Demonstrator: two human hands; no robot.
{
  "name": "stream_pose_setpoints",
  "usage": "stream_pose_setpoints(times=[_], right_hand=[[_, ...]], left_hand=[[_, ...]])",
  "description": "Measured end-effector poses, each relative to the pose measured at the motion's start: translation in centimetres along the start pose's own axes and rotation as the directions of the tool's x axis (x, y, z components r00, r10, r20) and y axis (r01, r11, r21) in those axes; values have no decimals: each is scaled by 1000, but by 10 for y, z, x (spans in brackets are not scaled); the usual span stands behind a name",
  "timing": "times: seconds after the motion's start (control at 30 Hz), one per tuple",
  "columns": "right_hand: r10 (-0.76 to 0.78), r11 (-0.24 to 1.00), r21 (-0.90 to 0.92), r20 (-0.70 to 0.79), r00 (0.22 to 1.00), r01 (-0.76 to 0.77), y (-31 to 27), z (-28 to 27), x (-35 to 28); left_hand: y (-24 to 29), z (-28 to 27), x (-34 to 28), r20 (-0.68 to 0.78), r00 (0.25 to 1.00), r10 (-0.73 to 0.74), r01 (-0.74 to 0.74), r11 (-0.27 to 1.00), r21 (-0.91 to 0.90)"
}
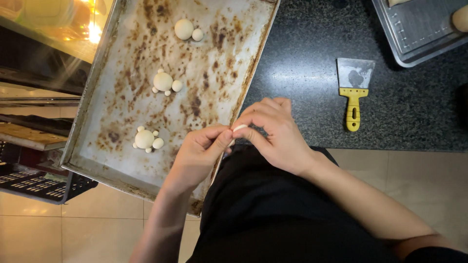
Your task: The person is shaping small pieces of dough into bear-like figures on a baking tray.
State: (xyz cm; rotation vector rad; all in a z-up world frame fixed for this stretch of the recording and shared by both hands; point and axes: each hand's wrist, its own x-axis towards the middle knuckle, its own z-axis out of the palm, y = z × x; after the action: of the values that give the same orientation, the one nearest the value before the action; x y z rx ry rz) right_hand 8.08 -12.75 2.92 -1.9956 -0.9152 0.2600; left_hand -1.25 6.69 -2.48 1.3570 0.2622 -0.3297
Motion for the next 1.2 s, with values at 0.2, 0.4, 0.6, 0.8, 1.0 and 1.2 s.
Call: stream_pose_setpoints(times=[0.2, 0.4, 0.6, 0.8, 1.0, 1.2], right_hand=[[83, 994, -69, -87, 993, -89, 11, 7, 3], [239, 962, 158, -103, 966, -221, 32, -4, 2], [397, 824, 443, -4, 918, -354, 20, 10, -1], [323, 916, 249, 10, 946, -315, 7, 7, -1], [305, 863, 410, 42, 951, -295, 15, 15, 0], [391, 822, 400, 120, 913, -405, 17, 14, 1]], left_hand=[[31, 26, -9, -150, 926, 345, -254, 868, 428], [29, 31, -6, -160, 958, 237, -224, 970, 95], [-5, 12, 6, -218, 974, 60, -115, 961, -250], [-10, 19, 11, -159, 986, -56, -12, 916, -401], [8, 23, 7, -265, 964, -35, -59, 940, -336], [-1, 20, 11, -240, 969, -61, -66, 872, -486]])
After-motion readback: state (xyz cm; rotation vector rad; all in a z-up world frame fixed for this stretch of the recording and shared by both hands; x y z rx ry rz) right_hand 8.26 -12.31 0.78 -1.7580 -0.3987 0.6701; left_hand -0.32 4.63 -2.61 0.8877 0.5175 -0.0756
